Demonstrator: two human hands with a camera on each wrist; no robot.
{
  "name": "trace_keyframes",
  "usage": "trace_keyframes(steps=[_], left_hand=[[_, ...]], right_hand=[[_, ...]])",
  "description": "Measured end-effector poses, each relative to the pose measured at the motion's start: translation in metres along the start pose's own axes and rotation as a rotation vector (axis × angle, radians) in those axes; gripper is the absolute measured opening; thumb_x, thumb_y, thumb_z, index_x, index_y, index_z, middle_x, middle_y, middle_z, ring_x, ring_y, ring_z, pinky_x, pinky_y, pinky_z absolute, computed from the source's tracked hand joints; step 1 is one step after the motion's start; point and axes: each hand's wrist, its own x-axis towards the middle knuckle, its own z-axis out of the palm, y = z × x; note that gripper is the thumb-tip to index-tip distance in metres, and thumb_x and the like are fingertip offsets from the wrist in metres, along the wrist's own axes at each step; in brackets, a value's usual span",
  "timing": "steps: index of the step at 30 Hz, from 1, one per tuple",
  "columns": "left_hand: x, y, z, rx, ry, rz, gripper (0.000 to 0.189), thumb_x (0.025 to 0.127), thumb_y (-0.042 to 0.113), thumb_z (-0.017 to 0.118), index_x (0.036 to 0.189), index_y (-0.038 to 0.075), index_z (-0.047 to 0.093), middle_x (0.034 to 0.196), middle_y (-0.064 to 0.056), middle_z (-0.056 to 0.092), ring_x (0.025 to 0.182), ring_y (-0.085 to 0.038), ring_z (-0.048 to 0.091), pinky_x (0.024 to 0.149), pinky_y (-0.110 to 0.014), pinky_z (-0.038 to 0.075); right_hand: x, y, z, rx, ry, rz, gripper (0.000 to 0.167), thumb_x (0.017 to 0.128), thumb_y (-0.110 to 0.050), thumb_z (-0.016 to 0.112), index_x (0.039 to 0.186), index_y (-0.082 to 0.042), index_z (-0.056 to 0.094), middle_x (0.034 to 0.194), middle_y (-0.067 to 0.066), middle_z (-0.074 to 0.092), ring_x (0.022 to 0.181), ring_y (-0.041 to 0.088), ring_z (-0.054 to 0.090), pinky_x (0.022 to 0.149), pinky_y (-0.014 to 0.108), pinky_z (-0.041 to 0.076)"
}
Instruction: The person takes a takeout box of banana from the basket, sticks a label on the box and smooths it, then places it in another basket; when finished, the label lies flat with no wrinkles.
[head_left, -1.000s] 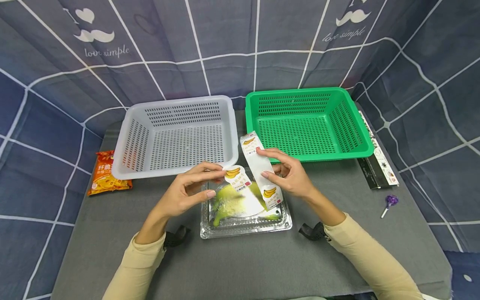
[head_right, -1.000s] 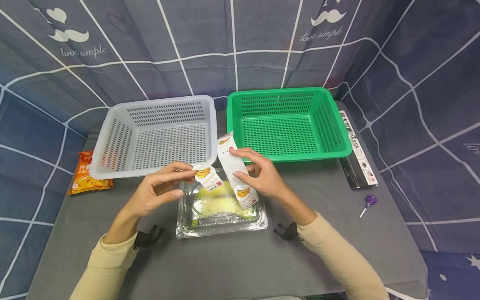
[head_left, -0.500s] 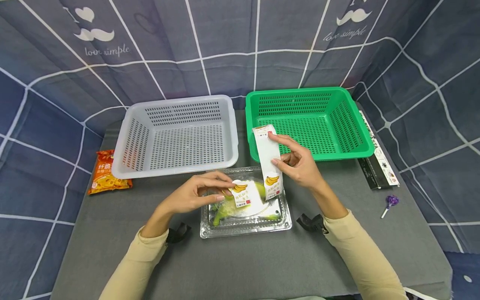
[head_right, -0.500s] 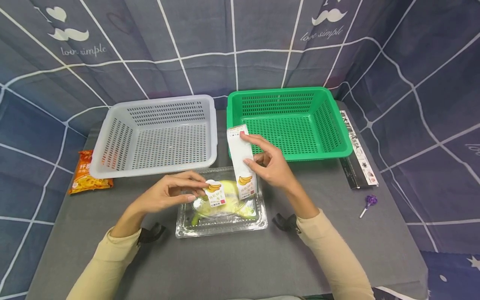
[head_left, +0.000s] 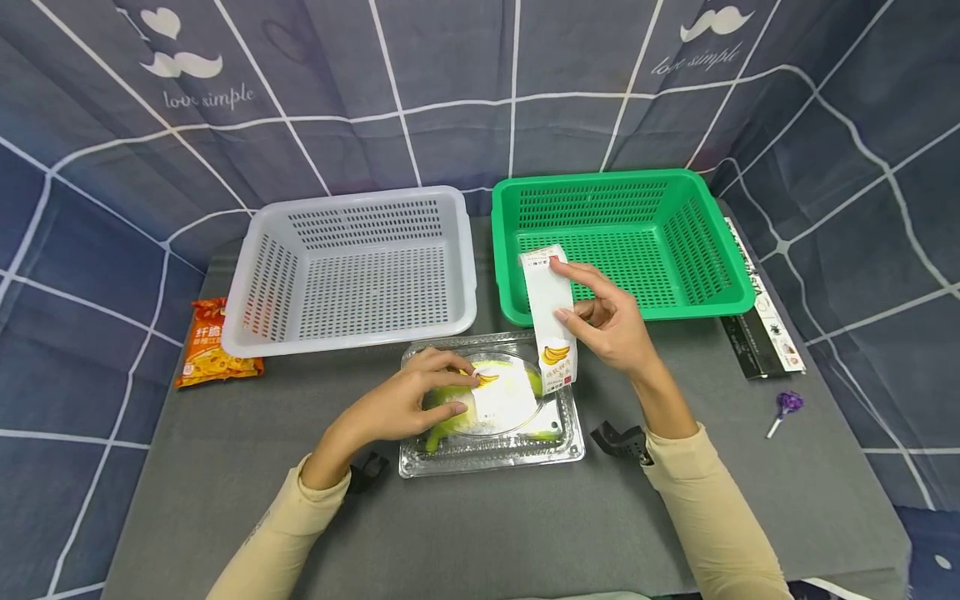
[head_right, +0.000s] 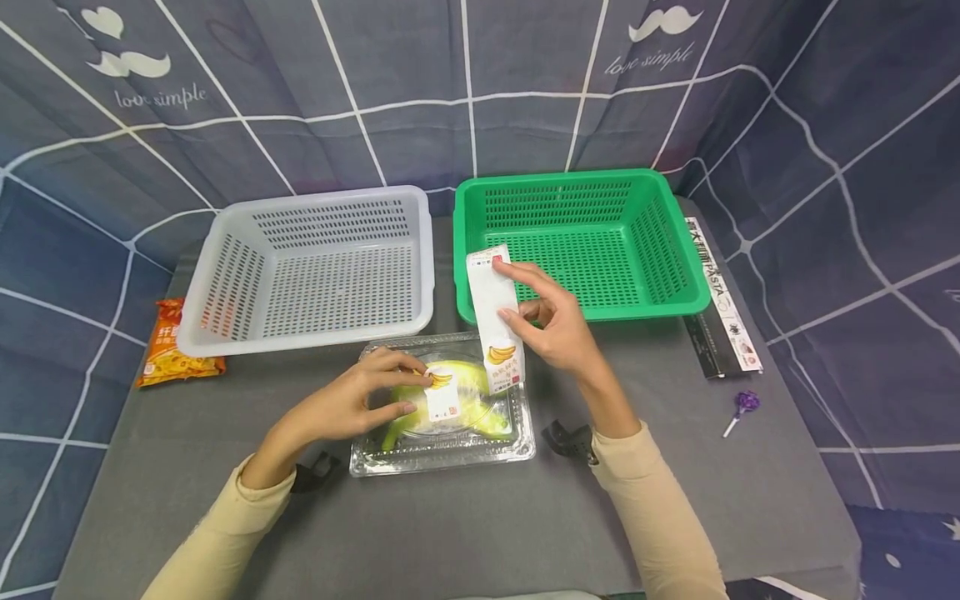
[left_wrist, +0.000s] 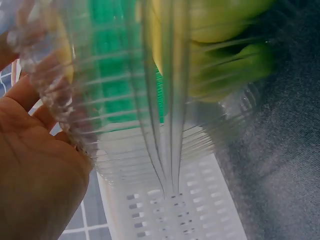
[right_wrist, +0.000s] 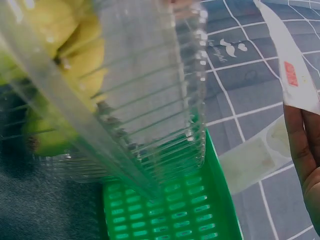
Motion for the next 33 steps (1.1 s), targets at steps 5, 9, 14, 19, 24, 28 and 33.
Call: trace_keyframes(steps=[5, 9, 14, 19, 24, 28, 33], left_hand=[[0.0, -0.001, 0.002, 0.061, 0.006, -0.004, 0.028, 0.092, 0.022, 0.068, 0.12, 0.016, 0.071, 0.132, -0.002, 0.057, 0.124, -0.022, 0.045, 0.106, -0.052, 0.033], [-0.001, 0.0, 0.003, 0.123, 0.028, -0.008, 0.025, 0.092, 0.02, 0.068, 0.117, 0.018, 0.073, 0.138, -0.005, 0.053, 0.128, -0.024, 0.043, 0.106, -0.053, 0.032], [0.0, 0.008, 0.007, 0.194, 0.084, 0.053, 0.028, 0.09, 0.02, 0.067, 0.117, 0.017, 0.072, 0.139, -0.005, 0.052, 0.122, -0.024, 0.045, 0.101, -0.049, 0.034], [0.001, 0.014, 0.013, 0.168, 0.025, 0.099, 0.032, 0.088, 0.025, 0.064, 0.119, 0.023, 0.07, 0.129, 0.003, 0.058, 0.119, -0.018, 0.045, 0.098, -0.045, 0.032], [0.002, 0.012, 0.016, 0.148, -0.006, 0.055, 0.028, 0.087, 0.027, 0.064, 0.114, 0.027, 0.072, 0.137, 0.004, 0.055, 0.124, -0.017, 0.043, 0.099, -0.045, 0.028], [0.003, 0.01, 0.016, 0.151, 0.003, 0.055, 0.031, 0.087, 0.026, 0.064, 0.117, 0.026, 0.071, 0.133, 0.004, 0.056, 0.125, -0.017, 0.044, 0.1, -0.045, 0.029], [0.004, 0.01, 0.016, 0.143, -0.006, 0.059, 0.031, 0.088, 0.019, 0.062, 0.117, 0.023, 0.072, 0.136, 0.004, 0.056, 0.128, -0.017, 0.046, 0.103, -0.045, 0.032]], right_hand=[[-0.002, 0.002, -0.001, 0.009, 0.029, -0.019, 0.061, 0.08, 0.028, 0.054, 0.137, 0.007, 0.051, 0.136, 0.013, 0.051, 0.077, 0.012, 0.071, 0.065, 0.022, 0.057], [-0.003, 0.003, -0.003, 0.011, 0.032, -0.017, 0.059, 0.08, 0.027, 0.054, 0.137, 0.01, 0.05, 0.135, 0.011, 0.051, 0.076, 0.011, 0.071, 0.065, 0.021, 0.057], [-0.004, 0.003, -0.004, 0.003, 0.033, -0.013, 0.059, 0.08, 0.027, 0.054, 0.137, 0.01, 0.049, 0.135, 0.01, 0.052, 0.073, 0.01, 0.07, 0.064, 0.02, 0.056], [-0.006, 0.006, -0.007, 0.01, 0.028, -0.012, 0.061, 0.08, 0.027, 0.054, 0.137, 0.004, 0.053, 0.135, 0.013, 0.051, 0.074, 0.011, 0.07, 0.064, 0.02, 0.056], [-0.007, 0.009, -0.008, 0.001, 0.008, 0.01, 0.062, 0.081, 0.027, 0.054, 0.138, 0.002, 0.053, 0.136, 0.013, 0.05, 0.077, 0.013, 0.071, 0.065, 0.022, 0.057], [-0.007, 0.009, -0.008, -0.007, 0.0, 0.013, 0.061, 0.081, 0.026, 0.054, 0.138, 0.003, 0.052, 0.136, 0.011, 0.05, 0.077, 0.013, 0.071, 0.064, 0.022, 0.057], [-0.006, 0.01, -0.008, -0.017, -0.011, 0.003, 0.061, 0.082, 0.026, 0.055, 0.139, 0.006, 0.05, 0.136, 0.011, 0.05, 0.077, 0.012, 0.071, 0.063, 0.022, 0.056]])
